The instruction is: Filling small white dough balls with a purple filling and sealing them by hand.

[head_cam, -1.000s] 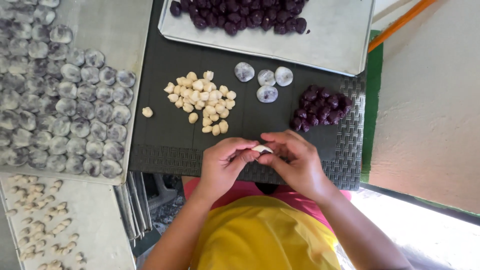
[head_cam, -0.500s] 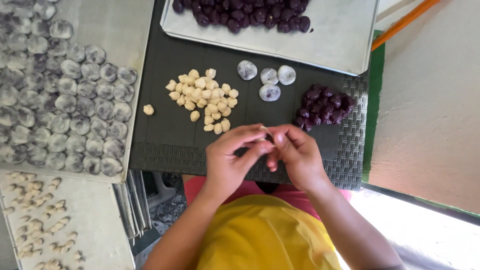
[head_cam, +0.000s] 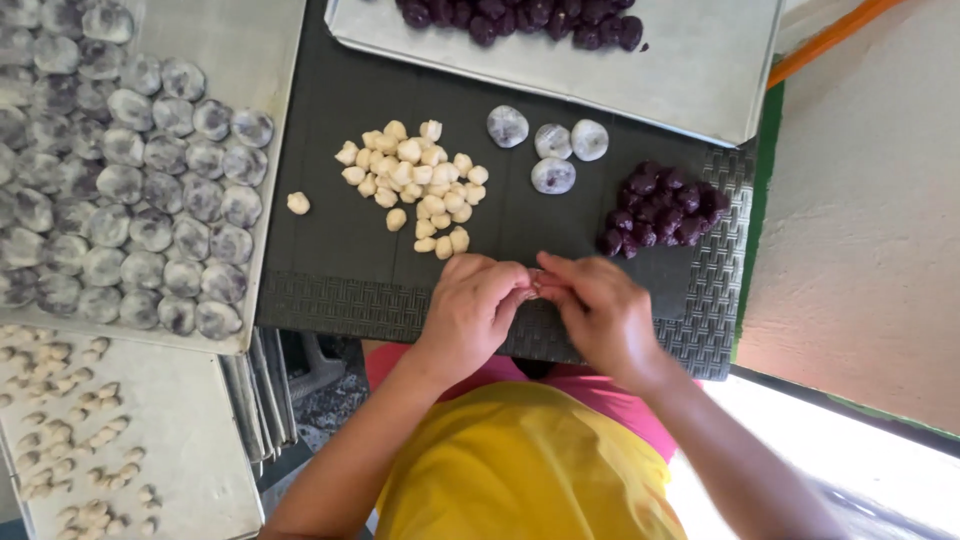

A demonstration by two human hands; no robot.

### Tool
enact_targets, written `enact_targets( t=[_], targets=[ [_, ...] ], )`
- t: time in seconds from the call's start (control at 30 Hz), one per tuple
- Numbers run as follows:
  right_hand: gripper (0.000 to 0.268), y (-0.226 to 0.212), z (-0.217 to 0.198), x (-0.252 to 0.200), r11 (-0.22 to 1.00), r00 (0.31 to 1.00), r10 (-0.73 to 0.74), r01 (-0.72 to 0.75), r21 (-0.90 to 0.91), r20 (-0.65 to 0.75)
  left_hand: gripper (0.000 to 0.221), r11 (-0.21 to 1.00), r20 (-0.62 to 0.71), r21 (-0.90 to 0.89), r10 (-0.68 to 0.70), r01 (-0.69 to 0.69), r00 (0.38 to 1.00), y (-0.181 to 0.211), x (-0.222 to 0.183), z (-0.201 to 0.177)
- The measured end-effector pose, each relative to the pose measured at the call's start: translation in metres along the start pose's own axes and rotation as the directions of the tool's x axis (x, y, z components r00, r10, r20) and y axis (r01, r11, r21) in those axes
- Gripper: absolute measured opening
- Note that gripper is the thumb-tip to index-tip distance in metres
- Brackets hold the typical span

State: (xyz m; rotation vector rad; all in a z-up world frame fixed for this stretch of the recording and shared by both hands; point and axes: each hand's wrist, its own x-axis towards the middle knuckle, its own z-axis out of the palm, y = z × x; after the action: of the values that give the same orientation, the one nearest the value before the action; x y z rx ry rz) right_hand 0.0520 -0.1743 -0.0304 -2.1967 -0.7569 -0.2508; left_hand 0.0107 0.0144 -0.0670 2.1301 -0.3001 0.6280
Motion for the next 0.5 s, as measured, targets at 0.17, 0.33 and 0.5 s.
enact_targets(
  t=[0.17, 0.33, 0.5],
  targets=[
    [0.038, 0.015, -0.019, 0.067, 0.943, 0.817, 0.202, -0.312, 0.119, 0.54, 0.022, 0.993, 0.061, -0.082, 0.086, -0.081, 0.994, 0.01, 0.0, -0.009],
    [0.06, -0.009, -0.002, 0.089, 0.865, 0.481, 0.438, 0.004, -0.501, 0.76, 0.033, 0.998, 0.125, -0.051, 0.04, -0.034, 0.991, 0.003, -0.004, -0.012],
    [0.055, -0.018, -0.013, 0.106, 0.889, 0.367, 0.431, -0.02, -0.457, 0.824, 0.034, 0.995, 0.123, -0.077, 0.07, -0.061, 0.99, 0.001, -0.005, -0.01]
  ],
)
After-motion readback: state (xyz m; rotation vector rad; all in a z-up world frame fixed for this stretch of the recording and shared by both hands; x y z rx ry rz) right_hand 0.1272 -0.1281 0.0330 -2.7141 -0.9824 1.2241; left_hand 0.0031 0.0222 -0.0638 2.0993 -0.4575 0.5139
